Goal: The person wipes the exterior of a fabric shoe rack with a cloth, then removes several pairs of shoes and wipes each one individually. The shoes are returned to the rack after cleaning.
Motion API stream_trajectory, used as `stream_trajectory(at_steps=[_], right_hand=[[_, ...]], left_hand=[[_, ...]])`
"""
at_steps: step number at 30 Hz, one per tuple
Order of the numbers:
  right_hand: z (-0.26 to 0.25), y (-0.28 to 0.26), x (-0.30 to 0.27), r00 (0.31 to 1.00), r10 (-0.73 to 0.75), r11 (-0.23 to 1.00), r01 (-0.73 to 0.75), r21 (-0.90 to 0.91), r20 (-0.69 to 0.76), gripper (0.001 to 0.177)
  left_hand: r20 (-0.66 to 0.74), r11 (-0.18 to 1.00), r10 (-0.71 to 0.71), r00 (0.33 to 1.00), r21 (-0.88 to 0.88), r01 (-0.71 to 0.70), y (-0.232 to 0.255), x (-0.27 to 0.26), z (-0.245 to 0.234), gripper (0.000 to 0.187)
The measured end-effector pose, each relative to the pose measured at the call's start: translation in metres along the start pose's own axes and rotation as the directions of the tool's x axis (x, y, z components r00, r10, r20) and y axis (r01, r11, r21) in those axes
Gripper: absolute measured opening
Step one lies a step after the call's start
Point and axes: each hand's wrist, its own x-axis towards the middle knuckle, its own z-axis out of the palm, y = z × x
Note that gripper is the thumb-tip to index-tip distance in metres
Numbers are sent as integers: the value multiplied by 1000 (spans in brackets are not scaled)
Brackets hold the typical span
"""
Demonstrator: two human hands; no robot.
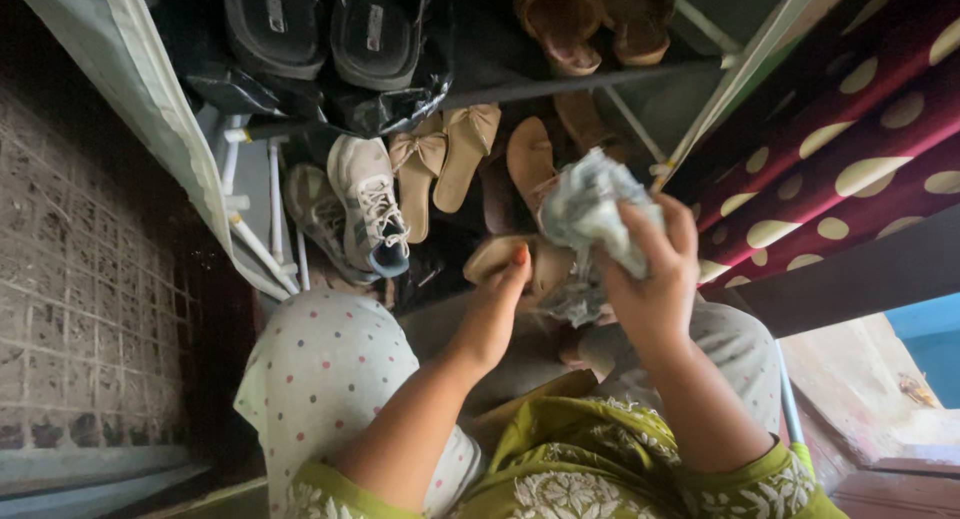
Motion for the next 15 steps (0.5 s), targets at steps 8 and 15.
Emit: stream_trajectory(at_steps=[8,15], right_hand=[[-1,-35,-19,957,-192,981,193,18,218,60],[-10,-13,5,999,-3,998,6,-56,47,57]], left_hand=[[-108,974,207,972,-73,-215,-6,0,-1,66],[66,984,94,993,-158,-82,5,-8,-6,82]])
